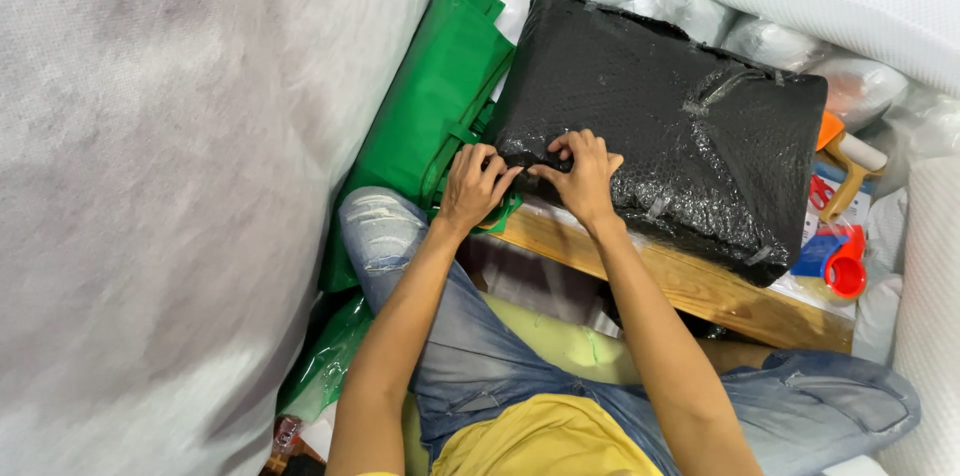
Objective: The person unboxes a black bubble-wrapped package by hand to reveal a white foam pillow, then uses an orange cloth to wipe the surface and edges of the pillow.
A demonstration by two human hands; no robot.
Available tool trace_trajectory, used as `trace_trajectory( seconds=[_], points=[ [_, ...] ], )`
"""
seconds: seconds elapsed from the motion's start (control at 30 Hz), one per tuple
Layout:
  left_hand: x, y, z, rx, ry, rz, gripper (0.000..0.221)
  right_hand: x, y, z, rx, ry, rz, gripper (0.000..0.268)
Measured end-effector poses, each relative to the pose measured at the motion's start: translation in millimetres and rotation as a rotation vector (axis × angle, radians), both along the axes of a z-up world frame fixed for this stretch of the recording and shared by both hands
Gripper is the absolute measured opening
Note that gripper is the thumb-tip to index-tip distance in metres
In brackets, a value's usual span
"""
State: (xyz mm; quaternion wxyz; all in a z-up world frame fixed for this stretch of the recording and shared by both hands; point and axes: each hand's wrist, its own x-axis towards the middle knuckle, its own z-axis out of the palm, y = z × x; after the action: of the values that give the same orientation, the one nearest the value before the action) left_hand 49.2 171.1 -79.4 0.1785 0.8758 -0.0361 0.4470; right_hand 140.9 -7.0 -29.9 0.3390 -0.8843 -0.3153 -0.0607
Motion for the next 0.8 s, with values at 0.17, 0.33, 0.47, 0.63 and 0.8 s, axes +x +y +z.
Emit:
trace_trajectory(
  seconds=[0.17, 0.33, 0.47, 0.63, 0.8],
  points=[
    [-1, -2, -2, -0.013, -0.003, -0.009, 0.033, 6, -2, -3, -0.064, -0.109, -0.006, 0.035],
    [-2, -1, -3, -0.028, 0.008, -0.018, 0.032, 5, -2, -13, -0.048, -0.140, -0.020, 0.035],
    [-3, -3, 7, -0.069, 0.024, -0.057, 0.035, -12, 1, -16, -0.045, -0.316, -0.113, 0.033],
    [3, -23, 12, -0.148, 0.062, -0.011, 0.063, -51, -14, -16, 0.022, -0.290, -0.206, 0.019],
    [11, -36, -5, -0.458, 0.200, 0.127, 0.078, -82, -65, -36, 0.151, -0.258, -0.142, 0.011]
  ],
)
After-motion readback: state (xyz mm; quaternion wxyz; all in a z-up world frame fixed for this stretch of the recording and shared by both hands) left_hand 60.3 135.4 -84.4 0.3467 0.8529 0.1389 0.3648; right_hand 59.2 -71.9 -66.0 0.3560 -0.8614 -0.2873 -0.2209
